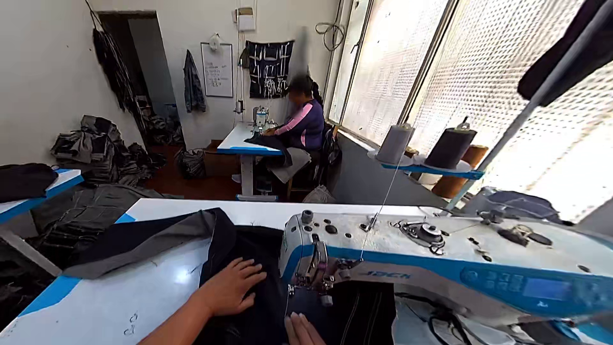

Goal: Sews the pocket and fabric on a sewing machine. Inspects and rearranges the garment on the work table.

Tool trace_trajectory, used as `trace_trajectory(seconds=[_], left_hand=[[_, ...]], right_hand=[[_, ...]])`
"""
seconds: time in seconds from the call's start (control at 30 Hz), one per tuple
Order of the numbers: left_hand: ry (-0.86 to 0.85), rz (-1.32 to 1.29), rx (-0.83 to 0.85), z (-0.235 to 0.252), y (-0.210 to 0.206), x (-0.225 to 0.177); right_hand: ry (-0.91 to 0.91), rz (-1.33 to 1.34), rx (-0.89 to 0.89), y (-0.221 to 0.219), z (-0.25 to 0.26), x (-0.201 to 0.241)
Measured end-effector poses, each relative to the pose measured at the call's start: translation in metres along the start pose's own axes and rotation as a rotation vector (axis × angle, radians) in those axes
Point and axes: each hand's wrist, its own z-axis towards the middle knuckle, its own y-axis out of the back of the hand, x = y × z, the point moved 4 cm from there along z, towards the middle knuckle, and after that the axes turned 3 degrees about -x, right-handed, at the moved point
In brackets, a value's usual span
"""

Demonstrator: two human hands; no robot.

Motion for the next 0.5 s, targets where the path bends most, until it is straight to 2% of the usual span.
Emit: trace_trajectory(seconds=[0.1, 0.17, 0.27, 0.5], left_hand=[[-0.044, -0.089, -0.074, -0.008, -0.008, -0.058], [0.018, -0.193, -0.019, -0.021, -0.026, -0.082], [0.038, -0.194, -0.121, -0.032, -0.038, -0.088], [0.013, -0.144, -0.228, -0.034, -0.039, -0.09]], right_hand=[[0.027, -0.01, -0.063, 0.004, -0.004, -0.007], [0.079, -0.04, -0.092, 0.003, -0.005, -0.014], [0.123, -0.078, -0.116, 0.002, -0.008, -0.019], [0.143, -0.056, -0.118, 0.011, -0.014, -0.027]])
